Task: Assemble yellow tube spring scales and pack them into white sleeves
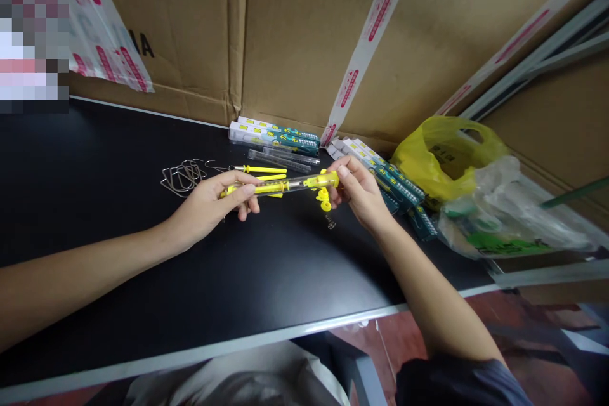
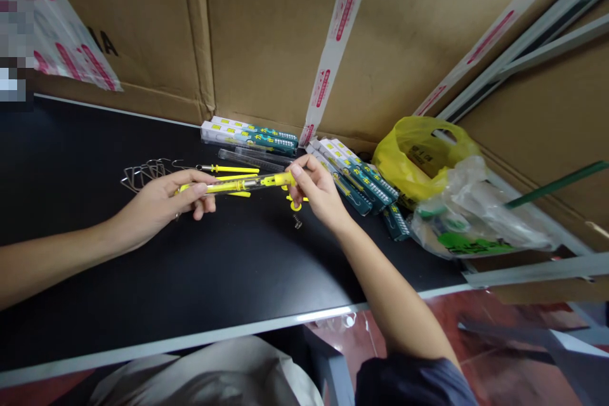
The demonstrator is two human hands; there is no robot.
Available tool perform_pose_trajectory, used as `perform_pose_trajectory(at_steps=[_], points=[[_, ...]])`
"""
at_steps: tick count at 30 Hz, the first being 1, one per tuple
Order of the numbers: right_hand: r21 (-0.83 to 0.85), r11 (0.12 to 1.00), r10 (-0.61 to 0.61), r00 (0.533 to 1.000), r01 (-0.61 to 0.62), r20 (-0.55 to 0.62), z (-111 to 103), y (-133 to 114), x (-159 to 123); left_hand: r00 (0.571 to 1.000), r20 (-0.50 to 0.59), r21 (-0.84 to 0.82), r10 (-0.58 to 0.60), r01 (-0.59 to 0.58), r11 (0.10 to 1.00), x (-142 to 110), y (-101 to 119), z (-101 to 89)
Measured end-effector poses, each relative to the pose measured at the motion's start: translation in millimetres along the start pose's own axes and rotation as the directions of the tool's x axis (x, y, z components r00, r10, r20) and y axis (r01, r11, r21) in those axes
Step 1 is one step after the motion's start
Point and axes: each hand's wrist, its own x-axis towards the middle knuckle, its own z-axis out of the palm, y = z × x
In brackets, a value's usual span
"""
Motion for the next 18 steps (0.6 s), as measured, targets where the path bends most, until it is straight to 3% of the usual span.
perform_pose_trajectory(at_steps=[13, 18], points=[[0.027, 1.0, -0.017, 0.999, 0.016, 0.038, -10.1, 1.3, 3.1, 1.0, -0.002, -0.098, -0.009, 0.008, 0.995, 1.1, -4.8, -1.6], [-0.064, 0.996, 0.067, 0.998, -0.066, 0.014, -8.0, -0.3, 2.0, 1.0, -0.014, -0.099, -0.005, 0.003, 0.995, 1.4, -3.2, -0.1]])
